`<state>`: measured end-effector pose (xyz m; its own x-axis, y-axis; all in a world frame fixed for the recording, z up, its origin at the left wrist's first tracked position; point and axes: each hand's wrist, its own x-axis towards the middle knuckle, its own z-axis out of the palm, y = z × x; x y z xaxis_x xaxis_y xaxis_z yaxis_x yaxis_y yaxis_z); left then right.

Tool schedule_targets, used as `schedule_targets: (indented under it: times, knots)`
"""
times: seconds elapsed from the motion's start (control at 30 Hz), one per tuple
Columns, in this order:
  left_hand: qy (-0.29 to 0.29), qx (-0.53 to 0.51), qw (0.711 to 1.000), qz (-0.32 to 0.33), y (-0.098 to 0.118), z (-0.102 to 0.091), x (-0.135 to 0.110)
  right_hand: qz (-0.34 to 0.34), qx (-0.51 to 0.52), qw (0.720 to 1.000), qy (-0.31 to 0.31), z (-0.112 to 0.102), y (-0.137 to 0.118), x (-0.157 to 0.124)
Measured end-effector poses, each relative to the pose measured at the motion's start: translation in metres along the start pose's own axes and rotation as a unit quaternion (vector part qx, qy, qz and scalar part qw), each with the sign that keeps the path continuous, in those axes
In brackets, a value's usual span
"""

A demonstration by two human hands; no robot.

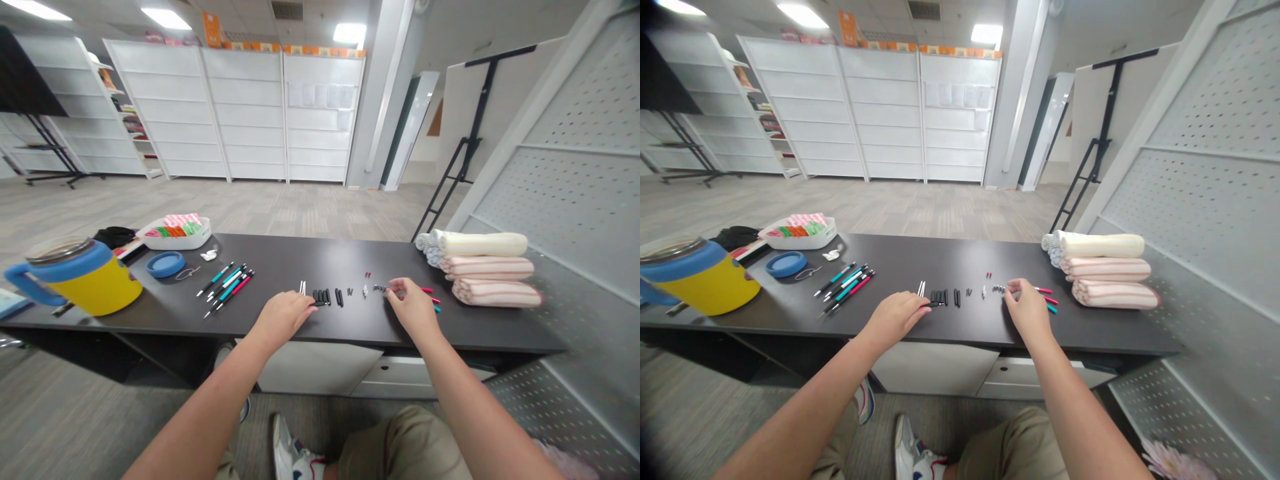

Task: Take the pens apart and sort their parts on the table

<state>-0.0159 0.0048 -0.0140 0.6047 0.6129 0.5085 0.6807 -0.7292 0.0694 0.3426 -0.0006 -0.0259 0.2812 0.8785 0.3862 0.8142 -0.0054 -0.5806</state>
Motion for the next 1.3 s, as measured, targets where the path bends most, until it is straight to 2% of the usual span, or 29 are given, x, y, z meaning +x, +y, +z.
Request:
schedule_targets:
  times: [0.07, 0.1, 0.17, 0.23, 0.3, 0.43, 0.5, 0.7, 0.9, 1.07, 1.3]
  knots:
    - [0.001, 0.002, 1.0, 0.007, 0.0, -0.001, 0.0, -0.036, 0.025, 0.999, 0.017, -0.003, -0.013, -0.01]
    - [0.0, 0.002, 1.0, 0.011, 0.001, -0.001, -0.001, -0.059, 0.041, 0.997, 0.006, -0.003, -0.022, -0.017]
    - [-0.006, 0.001, 1.0, 0.02, 0.002, -0.002, -0.001, -0.104, 0.073, 0.99, -0.061, 0.0, -0.043, -0.03]
    - [-0.011, -0.001, 1.0, 0.026, 0.004, -0.003, -0.001, -0.15, 0.102, 0.971, -0.155, 0.007, -0.066, -0.041]
    - [-0.012, -0.001, 0.999, 0.033, 0.005, -0.005, -0.001, -0.176, 0.118, 0.952, -0.222, 0.017, -0.087, -0.046]
    - [-0.009, 0.004, 0.999, 0.053, 0.006, -0.007, -0.002, -0.217, 0.145, 0.931, -0.256, 0.034, -0.111, -0.046]
    - [-0.005, 0.0, 0.999, 0.051, 0.005, -0.007, -0.003, -0.218, 0.157, 0.928, -0.259, 0.038, -0.113, -0.044]
    - [0.003, -0.009, 0.999, 0.032, 0.001, -0.002, -0.004, -0.155, 0.187, 0.936, -0.256, 0.034, -0.104, -0.044]
    - [0.011, 0.02, 0.999, 0.047, 0.002, 0.0, -0.005, -0.163, 0.164, 0.934, -0.273, 0.037, -0.107, -0.044]
    - [-0.048, 0.054, 0.993, 0.089, 0.016, -0.005, 0.0, -0.192, 0.163, 0.922, -0.295, 0.037, -0.109, -0.043]
    - [-0.124, 0.05, 0.99, 0.041, 0.023, -0.014, 0.003, -0.191, 0.184, 0.908, -0.324, 0.032, -0.104, -0.041]
